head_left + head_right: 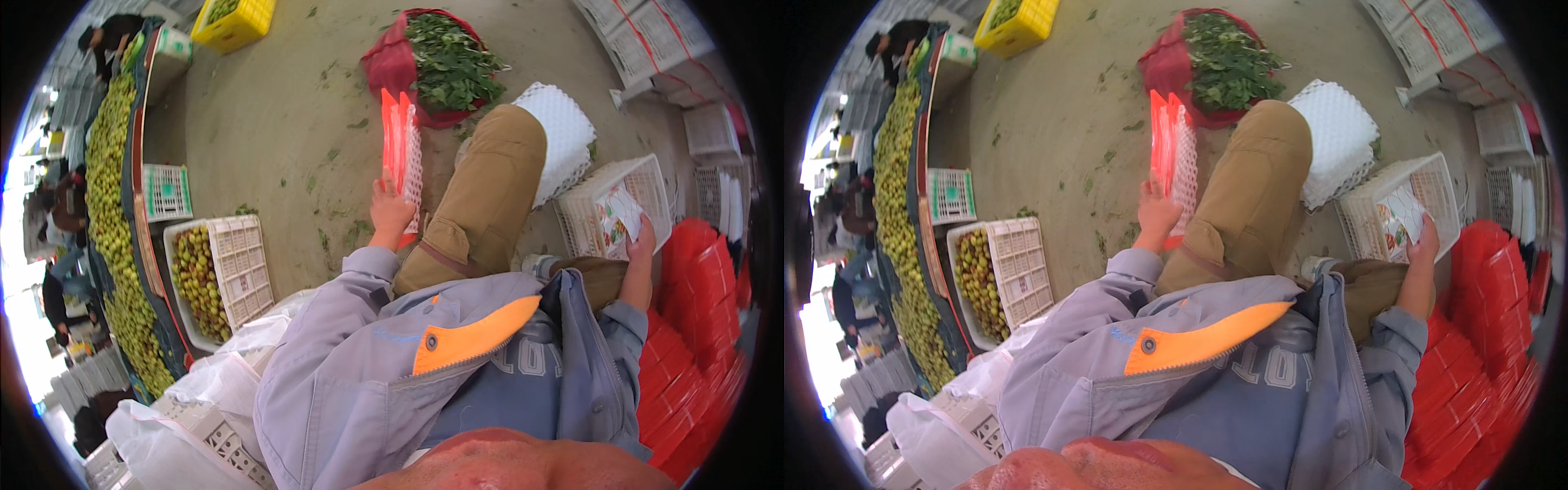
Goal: The person assembles red plastic crates by inserting white foam inserts and placing printed paper labels on top. They repeatedly pick up foam pieces, fit them into the crate base, and then apply a label sheet to the top surface.
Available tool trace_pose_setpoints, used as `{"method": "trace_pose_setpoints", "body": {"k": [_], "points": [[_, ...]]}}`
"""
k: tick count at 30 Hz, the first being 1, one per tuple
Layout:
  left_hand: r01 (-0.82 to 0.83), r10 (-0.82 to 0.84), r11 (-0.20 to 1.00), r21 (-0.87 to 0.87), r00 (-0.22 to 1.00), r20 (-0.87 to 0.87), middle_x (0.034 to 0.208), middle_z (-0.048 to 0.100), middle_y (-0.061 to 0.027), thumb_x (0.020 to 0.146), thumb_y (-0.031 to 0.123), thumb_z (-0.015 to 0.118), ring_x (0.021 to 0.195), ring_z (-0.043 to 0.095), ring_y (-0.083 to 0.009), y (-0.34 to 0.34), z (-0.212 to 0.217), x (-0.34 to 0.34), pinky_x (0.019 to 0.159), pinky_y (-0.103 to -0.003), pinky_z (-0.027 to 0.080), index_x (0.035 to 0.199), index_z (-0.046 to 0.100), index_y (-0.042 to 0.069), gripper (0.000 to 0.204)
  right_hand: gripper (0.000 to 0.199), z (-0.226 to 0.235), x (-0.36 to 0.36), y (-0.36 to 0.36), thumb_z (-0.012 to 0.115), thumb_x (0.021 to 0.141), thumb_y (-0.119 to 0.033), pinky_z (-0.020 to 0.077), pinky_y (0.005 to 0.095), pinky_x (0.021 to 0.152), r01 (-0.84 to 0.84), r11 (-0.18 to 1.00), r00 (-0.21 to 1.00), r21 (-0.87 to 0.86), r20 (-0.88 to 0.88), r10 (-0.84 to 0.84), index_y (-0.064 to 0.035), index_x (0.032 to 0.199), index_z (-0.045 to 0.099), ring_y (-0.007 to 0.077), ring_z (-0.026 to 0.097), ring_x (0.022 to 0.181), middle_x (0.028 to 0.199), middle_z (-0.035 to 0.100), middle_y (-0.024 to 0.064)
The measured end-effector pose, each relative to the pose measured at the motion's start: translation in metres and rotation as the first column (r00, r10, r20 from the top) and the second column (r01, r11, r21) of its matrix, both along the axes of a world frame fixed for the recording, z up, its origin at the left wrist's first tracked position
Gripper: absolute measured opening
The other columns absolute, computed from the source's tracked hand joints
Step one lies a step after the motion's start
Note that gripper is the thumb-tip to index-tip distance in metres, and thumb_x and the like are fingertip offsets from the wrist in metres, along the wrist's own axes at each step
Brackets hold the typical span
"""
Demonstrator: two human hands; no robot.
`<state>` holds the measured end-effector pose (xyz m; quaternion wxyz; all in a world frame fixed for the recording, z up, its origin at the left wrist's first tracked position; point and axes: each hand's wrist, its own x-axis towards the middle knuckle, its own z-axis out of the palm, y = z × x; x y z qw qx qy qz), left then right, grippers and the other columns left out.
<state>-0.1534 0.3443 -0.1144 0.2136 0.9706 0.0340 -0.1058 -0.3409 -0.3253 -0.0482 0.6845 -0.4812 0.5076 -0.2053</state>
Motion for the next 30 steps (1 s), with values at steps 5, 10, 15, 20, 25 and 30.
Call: {"method": "trace_pose_setpoints", "body": {"k": [5, 10, 15, 20, 25, 30], "points": [[0.072, -0.063, 0.994, -0.078, 0.991, 0.118, 0.146, 0.044, -0.0287, 0.078, 0.012, 0.062, 0.116, 0.057, -0.0483, -0.038, -0.015, 0.009, 0.092, -0.052, 0.053, 0.163, 0.006, 0.016, 0.101, 0.032, 0.011, 0.001, 0.017, 0.063, 0.096, -0.025, 0.0567, 0.0398, 0.089, 0.013, 0.995, 0.992, 0.094, 0.12, -0.024, -0.004, 0.121, 0.066, 0.028, 0.07, 0.102, 0.116, 0.071, 0.0113], [0.024, -0.033, 0.993, -0.114, 0.997, -0.074, 0.112, 0.065, -0.0327, 0.076, 0.008, 0.06, 0.094, 0.065, -0.0478, -0.023, -0.028, 0.023, 0.085, -0.052, 0.052, 0.16, 0.016, 0.006, 0.095, 0.028, 0.026, -0.01, 0.043, 0.068, 0.091, -0.024, 0.0548, 0.0391, 0.081, 0.104, 0.984, 0.99, -0.142, 0.11, -0.089, -0.0009, 0.106, 0.068, 0.0227, 0.067, 0.087, 0.099, 0.069, 0.0105], [0.076, -0.039, 0.946, -0.315, 0.992, 0.121, 0.129, 0.061, -0.0317, 0.075, 0.006, 0.056, 0.121, 0.058, -0.0471, 0.002, -0.002, 0.05, 0.104, -0.049, 0.045, 0.144, 0.043, -0.001, 0.071, 0.025, 0.053, -0.025, 0.059, 0.068, 0.087, -0.019, 0.0534, 0.04, 0.068, 0.119, 0.976, 0.978, -0.183, 0.193, -0.083, -0.0036, 0.107, 0.068, 0.022, 0.067, 0.078, 0.088, 0.07, 0.0102], [0.069, -0.041, 0.987, -0.144, 0.98, 0.193, 0.137, 0.056, -0.031, 0.076, 0.005, 0.055, 0.124, 0.057, -0.0465, -0.002, 0.049, 0.072, 0.107, -0.048, 0.044, 0.148, 0.039, -0.002, 0.074, 0.027, 0.071, -0.042, 0.047, 0.065, 0.09, -0.011, 0.0557, 0.0393, 0.074, 0.295, 0.949, 0.923, -0.113, 0.29, -0.252, 0.0018, 0.114, 0.065, 0.0233, 0.067, 0.088, 0.103, 0.069, 0.0133], [0.026, -0.011, 0.999, -0.039, 0.943, 0.333, 0.139, 0.056, -0.0282, 0.082, 0.008, 0.06, 0.124, 0.058, -0.0448, -0.026, 0.108, 0.095, 0.105, -0.048, 0.046, 0.149, 0.037, -0.003, 0.072, 0.03, 0.052, -0.06, -0.006, 0.065, 0.09, -0.012, 0.0559, 0.0406, 0.076, 0.255, 0.959, 0.953, -0.123, 0.201, -0.228, 0.0, 0.117, 0.064, 0.0251, 0.068, 0.091, 0.104, 0.069, 0.0137], [0.162, -0.046, 0.967, -0.197, 0.871, 0.489, 0.14, 0.055, -0.0282, 0.086, 0.014, 0.068, 0.127, 0.056, -0.0422, -0.055, 0.148, 0.089, 0.109, -0.045, 0.044, 0.149, 0.04, -0.003, 0.07, 0.031, 0.01, -0.081, -0.058, 0.065, 0.089, -0.014, 0.0581, 0.0409, 0.078, 0.054, 0.98, 0.97, -0.19, -0.222, -0.097, 0.0002, 0.117, 0.067, 0.028, 0.07, 0.091, 0.104, 0.071, 0.0167]]}}
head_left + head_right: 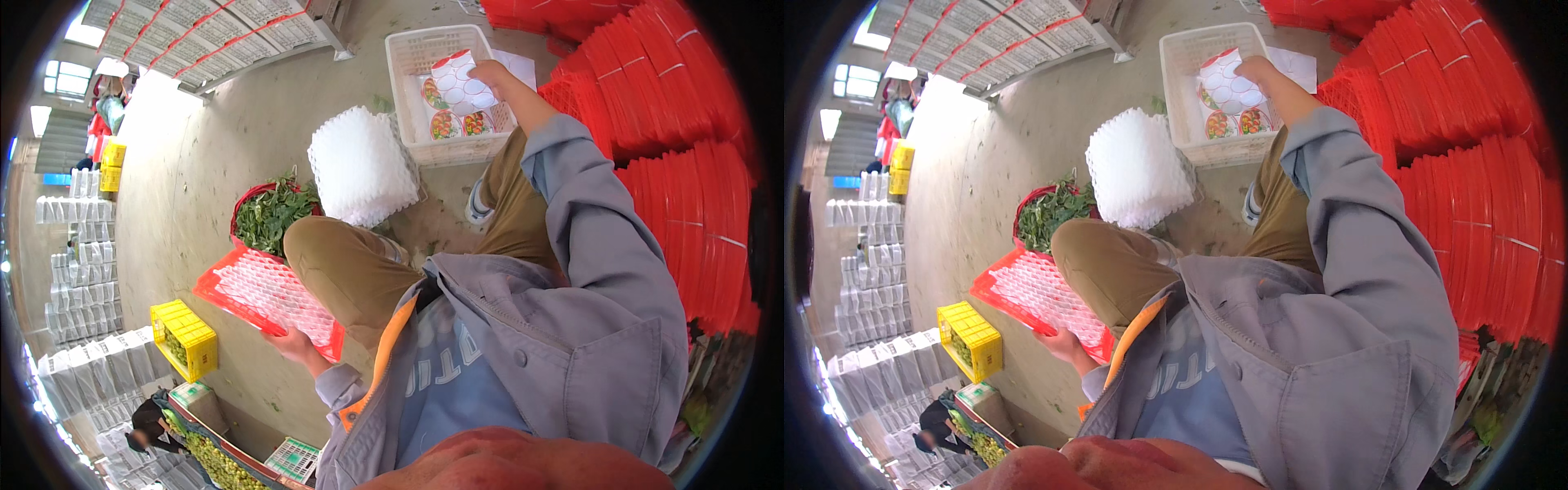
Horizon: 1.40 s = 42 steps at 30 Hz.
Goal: The person assembles red plastic crates by inserting white foam inserts and placing printed paper labels on top. They repeatedly pick up foam pieces, fit them into the crate base, and then apply a label sheet to the top surface.
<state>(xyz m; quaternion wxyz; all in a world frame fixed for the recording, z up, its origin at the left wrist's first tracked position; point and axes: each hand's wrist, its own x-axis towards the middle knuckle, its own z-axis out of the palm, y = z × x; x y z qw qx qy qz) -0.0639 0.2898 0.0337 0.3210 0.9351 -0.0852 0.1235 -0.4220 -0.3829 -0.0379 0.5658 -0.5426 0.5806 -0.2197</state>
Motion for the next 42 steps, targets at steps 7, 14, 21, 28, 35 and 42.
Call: {"method": "trace_pose_setpoints", "body": {"k": [7, 14, 21, 28, 35, 42], "points": [[0.123, -0.121, 0.992, 0.002, 0.966, 0.228, 0.137, 0.059, -0.0267, 0.083, 0.012, 0.071, 0.123, 0.061, -0.0416, -0.006, 0.018, 0.006, 0.102, -0.047, 0.05, 0.151, 0.04, 0.004, 0.076, 0.034, -0.036, -0.023, -0.03, 0.062, 0.088, -0.025, 0.0544, 0.0472, 0.091, -0.234, 0.915, 0.721, -0.327, -0.69, -0.062, 0.0014, 0.107, 0.073, 0.0372, 0.071, 0.104, 0.111, 0.072, 0.0232], [0.032, 0.025, 0.978, -0.206, 0.963, 0.269, 0.134, 0.061, -0.0282, 0.08, 0.008, 0.068, 0.122, 0.062, -0.0415, -0.023, 0.065, 0.004, 0.099, -0.046, 0.051, 0.149, 0.043, 0.002, 0.074, 0.048, 0.03, 0.061, 0.051, 0.072, 0.087, -0.029, 0.0523, 0.0399, 0.094, -0.279, 0.773, 0.94, -0.569, -0.328, 0.098, -0.0008, 0.125, 0.064, 0.0294, 0.069, 0.106, 0.111, 0.072, 0.0183], [0.152, -0.031, 0.971, -0.182, 0.843, 0.538, 0.126, 0.066, -0.0199, 0.077, 0.003, 0.067, 0.11, 0.066, -0.0386, -0.062, 0.124, -0.03, 0.09, -0.044, 0.054, 0.145, 0.05, 0.005, 0.07, 0.072, 0.177, 0.159, 0.305, 0.077, 0.089, -0.016, 0.0457, 0.0415, 0.108, -0.655, 0.454, 0.371, -0.604, 0.265, 0.89, -0.0053, 0.15, 0.039, 0.0273, 0.051, 0.135, 0.148, 0.049, 0.0149], [0.441, -0.319, 0.898, -0.007, 0.659, 0.681, 0.148, 0.05, -0.0183, 0.091, 0.02, 0.056, 0.137, 0.047, -0.0379, -0.116, 0.143, -0.099, 0.112, -0.06, 0.035, 0.135, 0.056, 0.011, 0.045, 0.047, 0.257, 0.246, 0.442, 0.072, 0.094, -0.016, 0.0536, 0.0369, 0.095, -0.575, 0.723, 0.385, -0.383, 0.653, 0.652, 0.0035, 0.132, 0.052, 0.0271, 0.063, 0.114, 0.13, 0.059, 0.0143], [0.525, -0.447, 0.85, 0.035, 0.686, 0.575, 0.15, 0.049, -0.0138, 0.075, 0.012, 0.079, 0.14, 0.047, -0.0319, -0.063, 0.146, -0.122, 0.114, -0.054, 0.037, 0.138, 0.056, 0.012, 0.068, 0.034, 0.244, 0.258, 0.41, 0.064, 0.098, -0.016, 0.0586, 0.0369, 0.081, -0.555, 0.823, 0.388, -0.124, 0.836, 0.388, 0.0032, 0.124, 0.056, 0.0245, 0.066, 0.101, 0.114, 0.064, 0.0126], [-0.297, 0.292, 0.954, -0.049, 0.952, -0.096, 0.133, 0.063, -0.0206, 0.087, 0.007, 0.057, 0.125, 0.057, -0.0387, 0.155, -0.004, -0.16, 0.102, -0.047, 0.049, 0.135, 0.059, 0.007, 0.048, 0.036, 0.239, 0.31, 0.367, 0.066, 0.094, -0.013, 0.0596, 0.0419, 0.083, -0.672, 0.74, 0.41, -0.011, 0.827, 0.385, -0.0006, 0.126, 0.056, 0.025, 0.067, 0.101, 0.113, 0.064, 0.0108]]}}
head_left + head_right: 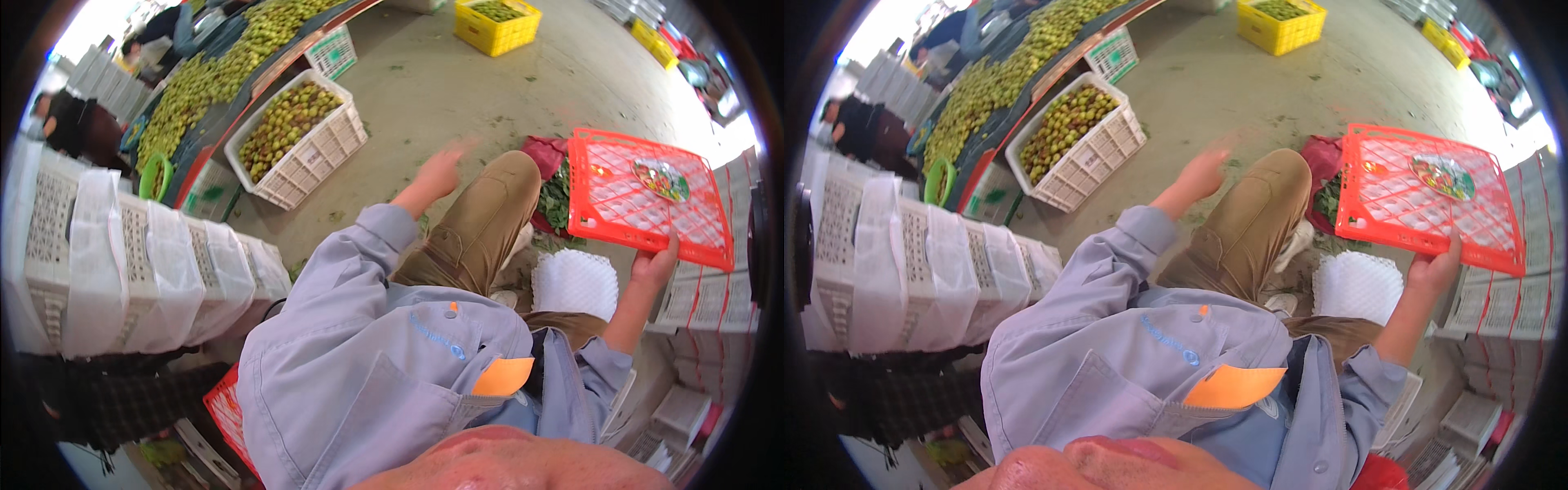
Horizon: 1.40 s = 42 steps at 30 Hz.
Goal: The person assembles red plastic crates by inserting white foam inserts and placing printed paper labels on top. They repeatedly pick up foam pieces, fit them into the crate base, and then apply a label sheet to the top surface.
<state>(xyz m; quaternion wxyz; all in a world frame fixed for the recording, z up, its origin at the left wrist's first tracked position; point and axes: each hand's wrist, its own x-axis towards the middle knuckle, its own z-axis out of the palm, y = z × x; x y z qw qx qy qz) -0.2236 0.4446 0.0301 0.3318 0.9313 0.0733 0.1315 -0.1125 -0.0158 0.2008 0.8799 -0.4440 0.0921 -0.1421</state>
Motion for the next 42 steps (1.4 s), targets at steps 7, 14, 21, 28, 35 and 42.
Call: {"method": "trace_pose_setpoints", "body": {"k": [7, 14, 21, 28, 35, 42], "points": [[-0.299, -0.467, 0.787, -0.539, 0.283, -0.838, 0.124, 0.071, -0.0137, 0.088, 0.044, 0.069, 0.11, 0.068, -0.0312, 0.019, -0.201, -0.215, 0.091, -0.044, 0.053, 0.123, 0.071, 0.019, 0.043, 0.042, -0.031, 0.025, 0.001, 0.07, 0.092, -0.016, 0.0593, 0.0419, 0.085, -0.008, 0.997, 0.999, -0.083, -0.038, 0.005, -0.0013, 0.129, 0.054, 0.025, 0.067, 0.102, 0.114, 0.064, 0.0107], [-0.239, -0.266, 0.854, -0.462, 0.563, -0.782, 0.126, 0.07, -0.0124, 0.089, 0.048, 0.067, 0.115, 0.066, -0.0328, 0.021, -0.232, -0.259, 0.095, -0.043, 0.052, 0.122, 0.073, 0.024, 0.041, 0.037, -0.058, 0.119, 0.103, 0.069, 0.095, -0.019, 0.0578, 0.0406, 0.086, -0.25, 0.953, 0.968, -0.171, -0.048, 0.246, 0.0, 0.124, 0.057, 0.024, 0.066, 0.101, 0.112, 0.065, 0.0097], [-0.487, -0.163, 0.731, -0.478, 0.555, -0.816, 0.127, 0.07, -0.0076, 0.087, 0.055, 0.066, 0.116, 0.065, -0.029, -0.006, -0.234, -0.263, 0.098, -0.04, 0.05, 0.12, 0.074, 0.028, 0.044, 0.032, -0.022, 0.158, 0.245, 0.068, 0.096, -0.019, 0.057, 0.0393, 0.087, -0.531, 0.815, 0.841, -0.231, -0.024, 0.541, 0.0003, 0.12, 0.061, 0.0221, 0.066, 0.101, 0.114, 0.066, 0.0106], [-0.39, -0.168, 0.75, -0.534, 0.669, -0.724, 0.126, 0.071, -0.0077, 0.089, 0.042, 0.068, 0.113, 0.065, -0.0238, -0.01, -0.158, -0.262, 0.097, -0.045, 0.049, 0.131, 0.068, 0.012, 0.052, 0.031, -0.009, 0.116, 0.351, 0.069, 0.092, -0.015, 0.0577, 0.0379, 0.081, -0.871, 0.447, 0.461, -0.204, -0.022, 0.887, -0.0005, 0.118, 0.061, 0.0219, 0.066, 0.096, 0.105, 0.067, 0.0089], [-0.398, 0.829, 0.161, -0.903, 0.55, -0.095, 0.148, 0.048, -0.0078, 0.094, 0.043, 0.072, 0.134, 0.049, -0.0209, 0.009, 0.081, -0.228, 0.11, -0.038, 0.041, 0.155, 0.036, 0.012, 0.078, 0.017, -0.009, 0.123, 0.447, 0.065, 0.093, -0.007, 0.0546, 0.0312, 0.07, -0.971, -0.236, -0.238, -0.036, 0.091, 0.967, -0.0066, 0.108, 0.059, 0.0147, 0.062, 0.078, 0.086, 0.059, 0.0025], [-0.932, 0.961, 0.267, -0.244, 0.276, -0.001, 0.156, 0.036, -0.0113, 0.072, 0.054, 0.087, 0.144, 0.037, -0.0292, -0.058, 0.24, -0.212, 0.118, -0.043, 0.031, 0.16, 0.024, 0.009, 0.117, 0.038, -0.006, 0.1, 0.507, 0.072, 0.085, -0.005, 0.0586, 0.0416, 0.086, -0.751, -0.66, -0.621, 0.03, 0.309, 0.72, -0.0024, 0.12, 0.057, 0.0226, 0.067, 0.094, 0.106, 0.064, 0.0082]]}}
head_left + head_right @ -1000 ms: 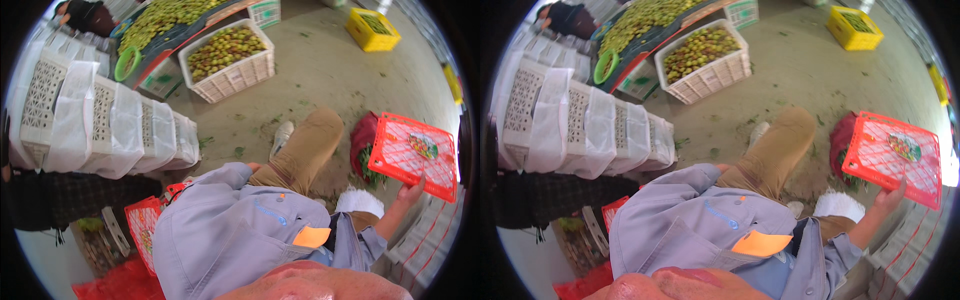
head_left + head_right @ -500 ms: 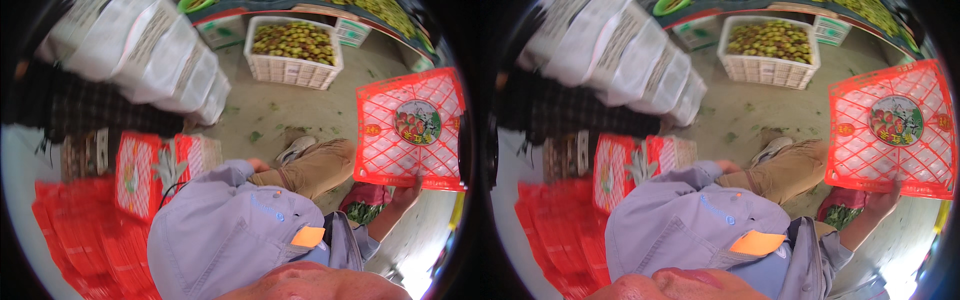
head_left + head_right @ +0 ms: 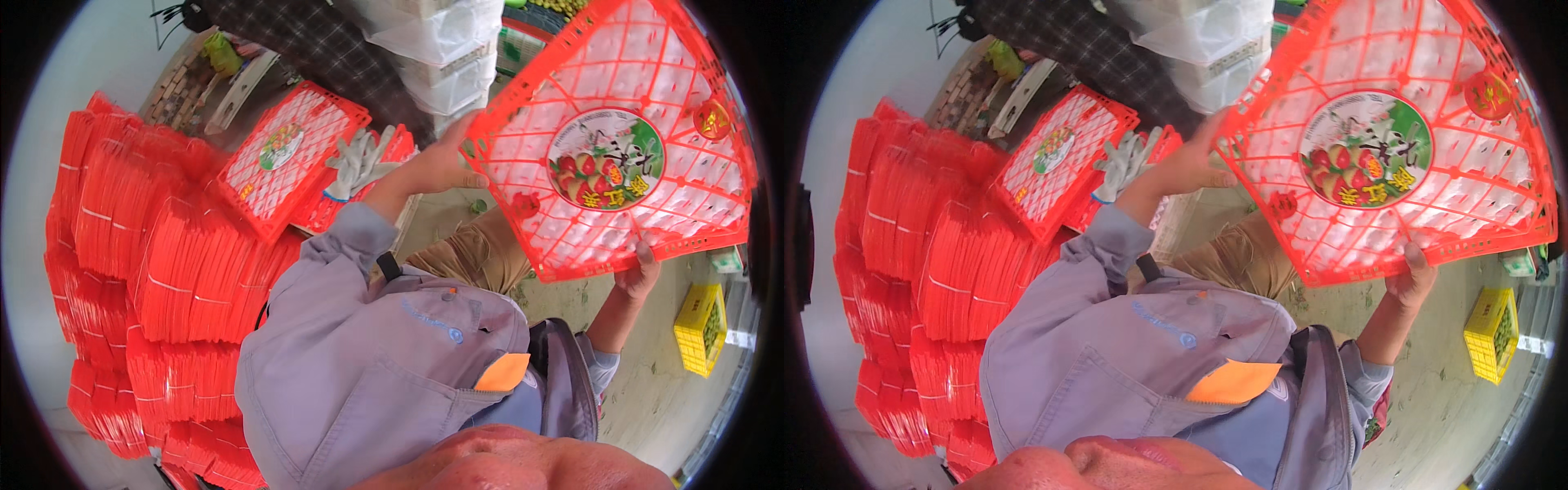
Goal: The person assembles red plastic crates by inserting white foam inserts and placing printed paper labels on top. They repeatedly pick up foam pieces, fit them into the crate base, and then apply a label sheet to the top surface.
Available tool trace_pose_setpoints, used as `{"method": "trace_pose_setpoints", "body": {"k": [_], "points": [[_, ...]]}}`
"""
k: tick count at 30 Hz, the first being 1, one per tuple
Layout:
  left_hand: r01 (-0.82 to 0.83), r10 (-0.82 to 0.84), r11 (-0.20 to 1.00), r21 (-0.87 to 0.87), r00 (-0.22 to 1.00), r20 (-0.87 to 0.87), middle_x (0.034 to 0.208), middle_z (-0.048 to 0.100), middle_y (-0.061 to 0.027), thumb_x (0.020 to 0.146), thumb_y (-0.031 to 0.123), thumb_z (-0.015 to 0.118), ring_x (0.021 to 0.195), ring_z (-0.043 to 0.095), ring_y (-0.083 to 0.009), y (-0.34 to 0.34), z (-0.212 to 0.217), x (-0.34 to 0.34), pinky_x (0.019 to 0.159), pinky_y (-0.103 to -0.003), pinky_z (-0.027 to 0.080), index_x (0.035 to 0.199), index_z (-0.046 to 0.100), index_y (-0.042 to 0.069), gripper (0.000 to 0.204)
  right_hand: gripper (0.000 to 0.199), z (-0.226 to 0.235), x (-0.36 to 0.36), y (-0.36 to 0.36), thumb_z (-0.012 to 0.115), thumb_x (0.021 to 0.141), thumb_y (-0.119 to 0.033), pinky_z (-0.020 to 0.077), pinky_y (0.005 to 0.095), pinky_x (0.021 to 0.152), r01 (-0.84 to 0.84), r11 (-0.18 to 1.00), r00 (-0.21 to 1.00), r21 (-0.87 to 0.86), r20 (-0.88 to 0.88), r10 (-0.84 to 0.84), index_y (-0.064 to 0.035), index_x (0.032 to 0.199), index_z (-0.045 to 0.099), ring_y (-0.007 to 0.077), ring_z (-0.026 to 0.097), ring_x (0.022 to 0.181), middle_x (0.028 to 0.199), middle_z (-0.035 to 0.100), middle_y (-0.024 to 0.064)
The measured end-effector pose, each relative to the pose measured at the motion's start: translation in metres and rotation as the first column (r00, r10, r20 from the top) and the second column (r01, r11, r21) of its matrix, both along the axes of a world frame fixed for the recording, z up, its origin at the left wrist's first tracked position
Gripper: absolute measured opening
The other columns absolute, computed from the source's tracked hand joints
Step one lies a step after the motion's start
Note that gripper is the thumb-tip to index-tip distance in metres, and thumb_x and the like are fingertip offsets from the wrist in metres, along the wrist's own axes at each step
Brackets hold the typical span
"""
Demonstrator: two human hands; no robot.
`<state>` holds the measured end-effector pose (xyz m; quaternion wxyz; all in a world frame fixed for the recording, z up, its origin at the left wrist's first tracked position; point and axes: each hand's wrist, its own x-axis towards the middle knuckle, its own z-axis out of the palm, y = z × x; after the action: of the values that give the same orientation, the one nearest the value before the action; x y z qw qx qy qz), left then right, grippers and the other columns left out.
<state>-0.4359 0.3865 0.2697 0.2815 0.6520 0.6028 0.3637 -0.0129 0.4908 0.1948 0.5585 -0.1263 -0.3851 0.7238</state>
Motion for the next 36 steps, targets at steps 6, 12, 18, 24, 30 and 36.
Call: {"method": "trace_pose_setpoints", "body": {"k": [6, 12, 18, 24, 30, 36], "points": [[-0.283, 0.283, 0.959, 0.011, 0.959, 0.009, 0.143, 0.055, -0.0171, 0.07, 0.029, 0.088, 0.132, 0.053, -0.0271, -0.092, 0.111, -0.052, 0.11, -0.04, 0.042, 0.15, 0.046, 0.008, 0.092, 0.048, 0.042, -0.088, -0.043, 0.076, 0.087, -0.019, 0.0578, 0.048, 0.09, -0.249, 0.969, 0.965, -0.013, -0.084, 0.247, 0.0017, 0.126, 0.057, 0.03, 0.067, 0.107, 0.117, 0.066, 0.0144], [-0.403, 0.405, 0.914, 0.038, 0.913, -0.052, 0.135, 0.06, -0.0041, 0.072, 0.011, 0.086, 0.123, 0.055, -0.0153, -0.198, 0.193, -0.143, 0.108, -0.034, 0.043, 0.142, 0.053, 0.0, 0.078, 0.044, 0.085, -0.238, -0.107, 0.076, 0.091, -0.018, 0.0536, 0.037, 0.092, -0.655, 0.753, 0.755, 0.058, 0.088, 0.65, -0.0017, 0.128, 0.059, 0.0186, 0.064, 0.105, 0.119, 0.065, 0.0096], [-0.649, 0.625, 0.737, -0.189, 0.761, -0.174, 0.126, 0.066, -0.0068, 0.069, 0.001, 0.077, 0.112, 0.063, -0.0165, -0.301, 0.252, -0.252, 0.099, -0.033, 0.049, 0.14, 0.055, -0.001, 0.074, 0.055, 0.084, -0.296, -0.142, 0.068, 0.098, -0.027, 0.0496, 0.0358, 0.099, -0.836, 0.548, 0.494, -0.026, 0.402, 0.771, 0.0, 0.143, 0.05, 0.0175, 0.061, 0.114, 0.125, 0.065, 0.0119], [-0.783, 0.572, 0.537, -0.315, 0.612, -0.546, 0.127, 0.068, -0.0097, 0.076, 0.009, 0.073, 0.112, 0.066, -0.0214, -0.347, 0.16, -0.425, 0.099, -0.035, 0.051, 0.142, 0.055, 0.0, 0.069, 0.057, 0.039, -0.277, -0.142, 0.068, 0.098, -0.027, 0.0511, 0.0328, 0.099, -0.911, 0.378, 0.312, -0.164, 0.326, 0.893, -0.0004, 0.145, 0.049, 0.0176, 0.062, 0.111, 0.122, 0.064, 0.0116], [-0.82, 0.349, 0.558, -0.124, 0.367, -0.862, 0.108, 0.069, -0.013, 0.072, 0.003, 0.081, 0.088, 0.067, -0.0218, -0.296, 0.093, -0.519, 0.075, -0.041, 0.057, 0.15, 0.047, 0.007, 0.086, 0.041, -0.015, -0.187, -0.113, 0.063, 0.101, -0.019, 0.0541, 0.0306, 0.094, -0.707, 0.602, 0.656, -0.371, -0.026, 0.755, 0.0005, 0.136, 0.056, 0.0178, 0.067, 0.104, 0.118, 0.067, 0.0107], [-0.47, 0.266, 0.862, -0.188, 0.737, -0.622, 0.138, 0.06, -0.0165, 0.087, 0.005, 0.069, 0.126, 0.058, -0.0248, -0.152, 0.158, -0.358, 0.105, -0.038, 0.046, 0.147, 0.051, 0.007, 0.062, 0.029, -0.065, -0.065, -0.093, 0.059, 0.102, -0.016, 0.054, 0.0252, 0.084, -0.017, 0.854, 0.994, -0.521, 0.085, 0.072, -0.0032, 0.127, 0.06, 0.0144, 0.066, 0.092, 0.106, 0.069, 0.0064]]}}
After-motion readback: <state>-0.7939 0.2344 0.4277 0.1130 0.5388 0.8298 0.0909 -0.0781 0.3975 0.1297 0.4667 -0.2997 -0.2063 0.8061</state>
